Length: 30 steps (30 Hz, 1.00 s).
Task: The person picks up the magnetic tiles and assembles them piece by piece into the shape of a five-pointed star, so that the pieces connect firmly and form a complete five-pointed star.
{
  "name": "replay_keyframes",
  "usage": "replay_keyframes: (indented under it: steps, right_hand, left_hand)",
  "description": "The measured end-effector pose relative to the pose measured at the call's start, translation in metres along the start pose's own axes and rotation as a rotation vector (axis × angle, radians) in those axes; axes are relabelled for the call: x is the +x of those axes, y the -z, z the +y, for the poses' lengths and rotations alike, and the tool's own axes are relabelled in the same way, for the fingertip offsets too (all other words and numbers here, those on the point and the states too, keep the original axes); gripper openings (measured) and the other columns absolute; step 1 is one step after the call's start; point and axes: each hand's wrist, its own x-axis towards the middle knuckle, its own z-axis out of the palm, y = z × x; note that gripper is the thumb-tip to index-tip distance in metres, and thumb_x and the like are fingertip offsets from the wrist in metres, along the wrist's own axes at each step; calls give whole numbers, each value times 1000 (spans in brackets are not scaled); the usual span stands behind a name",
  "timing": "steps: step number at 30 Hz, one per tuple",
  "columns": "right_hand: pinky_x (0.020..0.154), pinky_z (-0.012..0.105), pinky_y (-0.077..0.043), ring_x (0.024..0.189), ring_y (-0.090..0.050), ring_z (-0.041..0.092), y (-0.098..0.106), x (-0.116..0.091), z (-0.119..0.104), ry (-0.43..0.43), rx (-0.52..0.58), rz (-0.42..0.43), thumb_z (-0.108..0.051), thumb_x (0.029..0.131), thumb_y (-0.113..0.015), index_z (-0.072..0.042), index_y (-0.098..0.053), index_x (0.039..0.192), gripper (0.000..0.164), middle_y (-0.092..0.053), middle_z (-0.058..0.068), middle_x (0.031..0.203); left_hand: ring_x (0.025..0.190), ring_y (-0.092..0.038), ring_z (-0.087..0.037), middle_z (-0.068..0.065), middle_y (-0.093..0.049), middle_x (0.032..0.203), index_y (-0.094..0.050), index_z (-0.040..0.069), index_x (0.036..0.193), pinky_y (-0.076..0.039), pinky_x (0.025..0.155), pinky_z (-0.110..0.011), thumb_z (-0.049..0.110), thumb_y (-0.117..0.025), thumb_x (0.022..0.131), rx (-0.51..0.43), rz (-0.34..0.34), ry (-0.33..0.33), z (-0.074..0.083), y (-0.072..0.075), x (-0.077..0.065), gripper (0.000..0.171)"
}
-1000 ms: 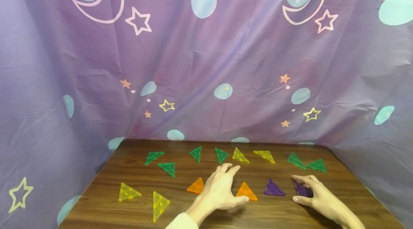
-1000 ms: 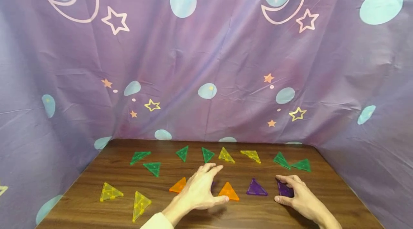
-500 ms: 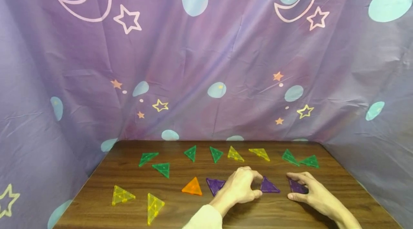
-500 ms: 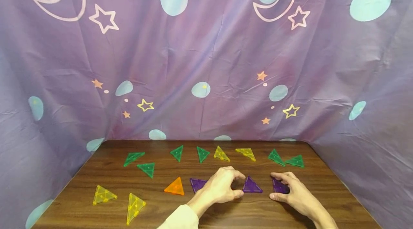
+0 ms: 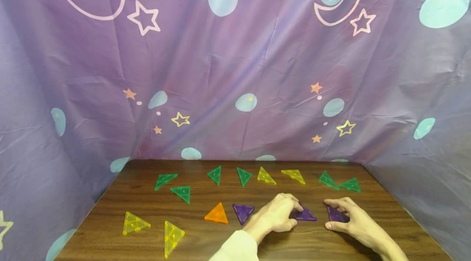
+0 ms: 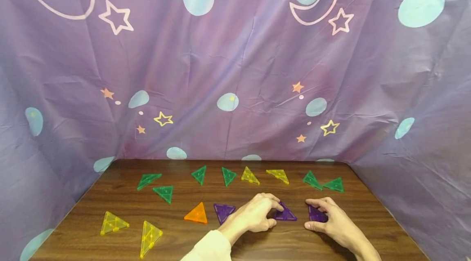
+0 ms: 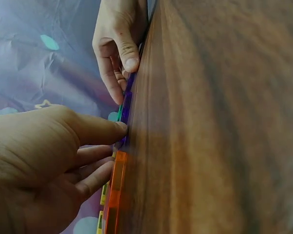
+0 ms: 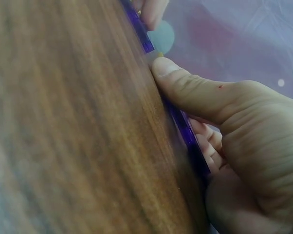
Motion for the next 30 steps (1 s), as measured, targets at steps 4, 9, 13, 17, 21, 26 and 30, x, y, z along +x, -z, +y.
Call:
replay_keyframes:
  steps: [4, 9, 13, 17, 21, 26, 30]
  right_hand:
    - [97, 58, -58, 124, -59, 35, 0, -1, -2, 7, -31, 31, -36, 92, -91, -7, -66, 149, 68, -62, 10, 131]
    - [91, 35, -56, 120, -59, 26, -1, -1, -6, -3, -31, 42, -37, 90, -93, -9, -70, 146, 66, -62, 6, 126]
    - [88, 27, -54, 116, -58, 20, -2, -3, -8, 5, 13, 39, -35, 91, -93, -10, -70, 145, 64, -62, 6, 125]
    - [90, 27, -54, 115, -57, 14, -3, -4, -9, 0, 21, 42, -36, 91, -93, -12, -71, 145, 63, -61, 4, 125]
    - [90, 27, -53, 113, -56, 12, -4, -5, -8, 9, 11, 58, -38, 90, -93, -12, -71, 144, 64, -61, 3, 123]
    - [89, 27, -53, 112, -56, 13, -4, -4, -8, 28, -11, 76, -39, 89, -94, -13, -72, 144, 65, -61, 3, 122]
    - [89, 27, -53, 111, -57, 11, -5, -5, -8, 33, -22, 86, -40, 88, -94, -14, -72, 143, 64, -62, 1, 121]
  left_hand:
    - [135, -65, -10, 9, -77, 134, -84, 23, 128, -48, 116, -21, 19, -90, 93, -11, 25, 26, 2, 0, 3, 35]
    - [122, -71, -6, 7, -81, 123, -87, 22, 123, -52, 107, -15, 14, -91, 92, 24, 66, 32, 3, -2, 4, 32]
    - [116, -73, -6, 6, -82, 118, -88, 21, 119, -53, 104, -15, 10, -90, 89, 62, 99, 33, 4, -5, 5, 32]
    - [111, -74, -6, 5, -82, 113, -89, 19, 114, -58, 98, -18, 9, -91, 85, 36, 153, 53, -2, -16, 7, 31]
    - [100, -73, -6, 4, -80, 105, -90, 16, 106, -60, 90, -18, 17, -96, 83, 36, 213, 51, -10, -26, 10, 24]
    - [84, -65, 2, 6, -74, 95, -88, 14, 96, -54, 80, -10, 19, -102, 79, -19, 176, 75, 3, -2, 0, 23]
    - [80, -61, 1, 5, -73, 94, -84, 14, 102, -53, 78, -11, 29, -105, 77, -34, 157, 97, 5, -2, 0, 36]
